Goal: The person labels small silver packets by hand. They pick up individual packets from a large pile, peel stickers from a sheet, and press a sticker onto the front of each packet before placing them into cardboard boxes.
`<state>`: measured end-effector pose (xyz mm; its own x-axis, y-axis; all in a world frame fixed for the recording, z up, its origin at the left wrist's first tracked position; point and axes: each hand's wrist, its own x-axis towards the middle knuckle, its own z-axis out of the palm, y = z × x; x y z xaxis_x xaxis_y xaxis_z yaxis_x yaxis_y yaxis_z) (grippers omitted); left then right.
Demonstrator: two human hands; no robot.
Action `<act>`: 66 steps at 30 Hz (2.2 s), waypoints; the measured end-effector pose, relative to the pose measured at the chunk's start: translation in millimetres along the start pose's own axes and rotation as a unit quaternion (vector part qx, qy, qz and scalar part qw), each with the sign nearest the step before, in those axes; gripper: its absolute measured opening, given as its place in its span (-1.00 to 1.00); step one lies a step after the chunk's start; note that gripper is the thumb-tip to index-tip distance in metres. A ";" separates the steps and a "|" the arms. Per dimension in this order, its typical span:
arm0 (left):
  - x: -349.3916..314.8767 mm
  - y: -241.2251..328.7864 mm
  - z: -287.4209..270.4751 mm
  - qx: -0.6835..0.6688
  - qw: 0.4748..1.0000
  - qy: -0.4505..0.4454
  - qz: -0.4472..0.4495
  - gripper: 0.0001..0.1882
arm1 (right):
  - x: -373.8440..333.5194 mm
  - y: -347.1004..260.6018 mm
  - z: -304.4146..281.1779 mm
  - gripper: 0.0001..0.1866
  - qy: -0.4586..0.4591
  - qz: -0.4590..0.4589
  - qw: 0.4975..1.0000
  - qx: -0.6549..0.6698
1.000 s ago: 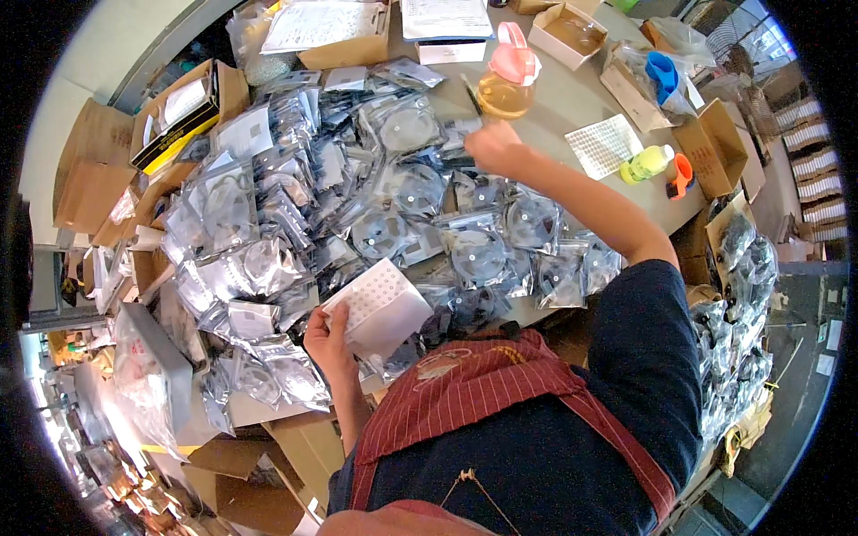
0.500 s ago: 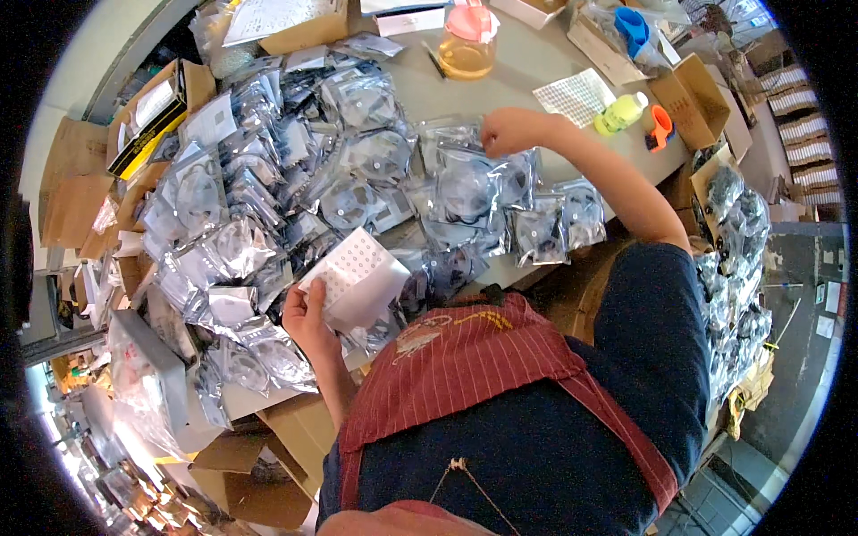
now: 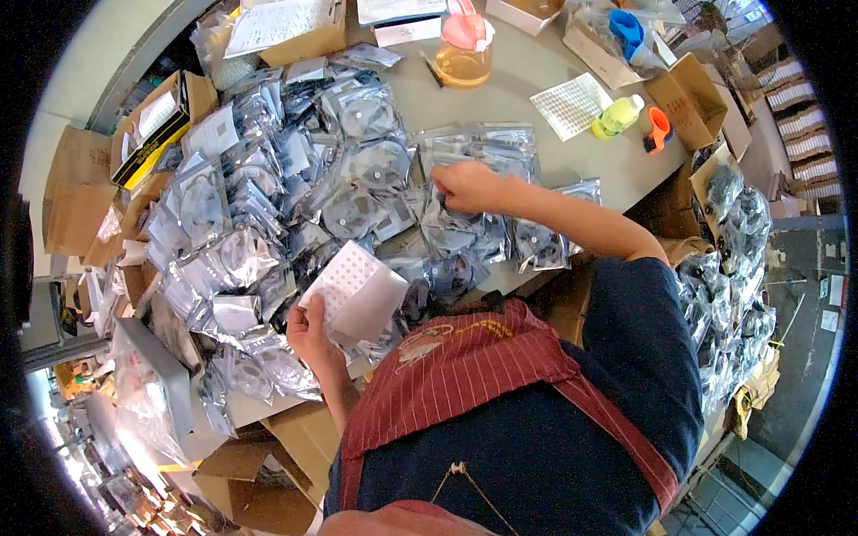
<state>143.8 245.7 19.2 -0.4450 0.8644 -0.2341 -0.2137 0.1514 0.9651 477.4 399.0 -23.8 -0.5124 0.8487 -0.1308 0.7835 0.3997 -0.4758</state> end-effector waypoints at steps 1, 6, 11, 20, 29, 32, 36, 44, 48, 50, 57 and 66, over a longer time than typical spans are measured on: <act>1.1 -0.1 0.3 0.002 1.000 -0.001 0.001 -0.84 | -1.4 4.6 11.3 -0.74 0.036 -0.022 0.998 -0.051; 5.5 -4.7 -1.1 0.006 1.000 0.007 0.005 -0.82 | 15.3 -23.4 -21.7 -0.69 -0.127 0.062 0.970 -0.197; 19.8 -9.4 5.5 0.055 0.998 -0.017 -0.007 -0.83 | 88.9 7.8 -68.2 -0.71 0.011 0.049 0.981 -0.187; 33.3 -0.9 27.9 0.047 0.998 -0.036 -0.021 -0.83 | 263.9 75.4 -54.9 -0.75 0.118 0.093 0.930 -0.335; 34.0 -3.4 5.1 0.034 0.999 0.021 -0.020 -0.80 | 159.0 41.2 -93.6 -0.64 0.250 0.153 0.954 -0.062; 35.8 -7.4 -0.3 0.014 1.000 0.011 -0.015 -0.78 | 74.1 34.7 -99.8 -0.49 0.211 0.180 0.916 0.289; 36.8 -0.9 12.9 0.007 1.000 -0.020 0.006 -0.81 | -30.5 22.4 -90.2 -0.43 0.148 0.300 0.836 0.435; 10.3 5.6 38.5 0.022 0.993 -0.114 0.026 -0.80 | -136.4 17.5 -64.8 -0.33 -0.028 0.454 0.869 0.192; -3.2 5.8 40.9 0.051 0.989 -0.138 0.018 -0.78 | -134.2 28.0 -60.3 -0.65 0.132 0.178 0.971 0.089; -6.7 6.2 42.3 0.076 0.985 -0.154 0.025 -0.78 | -110.5 24.8 -64.4 -0.72 0.107 0.123 0.973 0.166; -28.3 14.6 40.4 0.124 0.979 -0.152 0.049 -0.80 | -44.2 26.4 -51.8 -0.67 0.024 0.015 0.998 0.058; -52.1 14.1 38.8 0.090 0.986 -0.131 0.048 -0.73 | -39.7 19.7 -26.0 -0.54 0.063 0.097 0.959 -0.259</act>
<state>197.7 221.4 49.5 -0.2104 0.9697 -0.1243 -0.0124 0.1245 0.9921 522.4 382.1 -5.3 -0.3189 0.9464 -0.0509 0.9458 0.3213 0.0471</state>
